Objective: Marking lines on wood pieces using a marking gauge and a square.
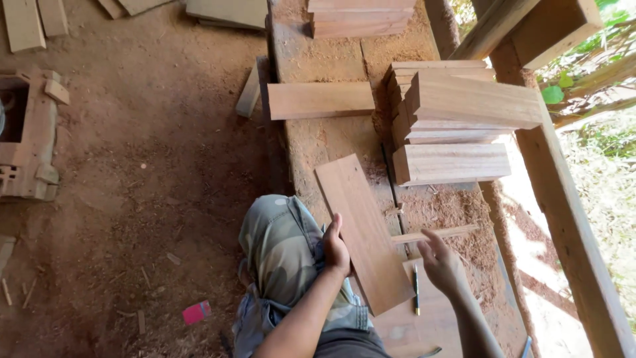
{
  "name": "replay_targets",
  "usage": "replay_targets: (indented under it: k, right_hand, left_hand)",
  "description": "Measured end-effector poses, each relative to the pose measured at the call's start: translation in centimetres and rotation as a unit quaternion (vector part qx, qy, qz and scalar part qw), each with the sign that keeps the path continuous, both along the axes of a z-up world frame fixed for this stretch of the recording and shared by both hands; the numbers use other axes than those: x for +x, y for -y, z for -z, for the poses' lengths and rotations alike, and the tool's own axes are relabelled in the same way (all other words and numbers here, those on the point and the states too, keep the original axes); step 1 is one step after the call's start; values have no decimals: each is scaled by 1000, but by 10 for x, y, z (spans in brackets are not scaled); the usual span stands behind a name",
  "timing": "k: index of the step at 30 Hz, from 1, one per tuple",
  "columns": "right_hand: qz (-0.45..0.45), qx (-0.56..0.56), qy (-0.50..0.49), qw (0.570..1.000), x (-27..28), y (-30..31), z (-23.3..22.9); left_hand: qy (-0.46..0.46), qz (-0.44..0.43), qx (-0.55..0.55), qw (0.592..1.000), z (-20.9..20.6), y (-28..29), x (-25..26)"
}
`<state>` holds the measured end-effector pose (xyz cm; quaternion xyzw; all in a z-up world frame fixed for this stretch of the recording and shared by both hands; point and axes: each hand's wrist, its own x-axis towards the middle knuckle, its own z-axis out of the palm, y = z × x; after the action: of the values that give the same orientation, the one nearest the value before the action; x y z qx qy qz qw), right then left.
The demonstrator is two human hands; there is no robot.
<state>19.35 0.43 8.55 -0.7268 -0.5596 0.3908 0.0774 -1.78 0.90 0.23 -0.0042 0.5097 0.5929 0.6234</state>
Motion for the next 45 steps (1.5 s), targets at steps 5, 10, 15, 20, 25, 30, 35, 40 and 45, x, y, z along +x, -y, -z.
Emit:
replay_targets:
  k: [5, 10, 15, 20, 25, 30, 35, 40, 45]
  right_hand:
    - [-134, 144, 60, 979, -47, -2, -22]
    - [-218, 104, 119, 963, -84, -24, 4]
    - [-218, 18, 99, 971, -68, -52, -37]
    - [-308, 222, 284, 880, 18, -115, -26]
    - [-328, 261, 304, 855, 90, -189, -20]
    - [-285, 155, 379, 867, 109, -215, 39]
    - [-201, 142, 346, 906, 59, -193, 28]
    - [-245, 346, 206, 882, -49, -189, 32]
    - [-346, 280, 189, 875, -159, -239, 40]
  left_hand:
    - [-108, 42, 48, 992, 51, 1, 5]
    - [143, 9, 58, 988, 7, 3, -1]
    - [252, 71, 101, 960, 2, 6, 1]
    - [201, 163, 67, 964, 17, 2, 10]
    - [176, 156, 60, 970, 10, 1, 7]
    - [167, 132, 46, 976, 10, -4, 12]
    - [187, 131, 4, 974, 23, -6, 18]
    - [169, 97, -32, 980, 19, -9, 18]
    - [160, 44, -65, 984, 35, -27, 20]
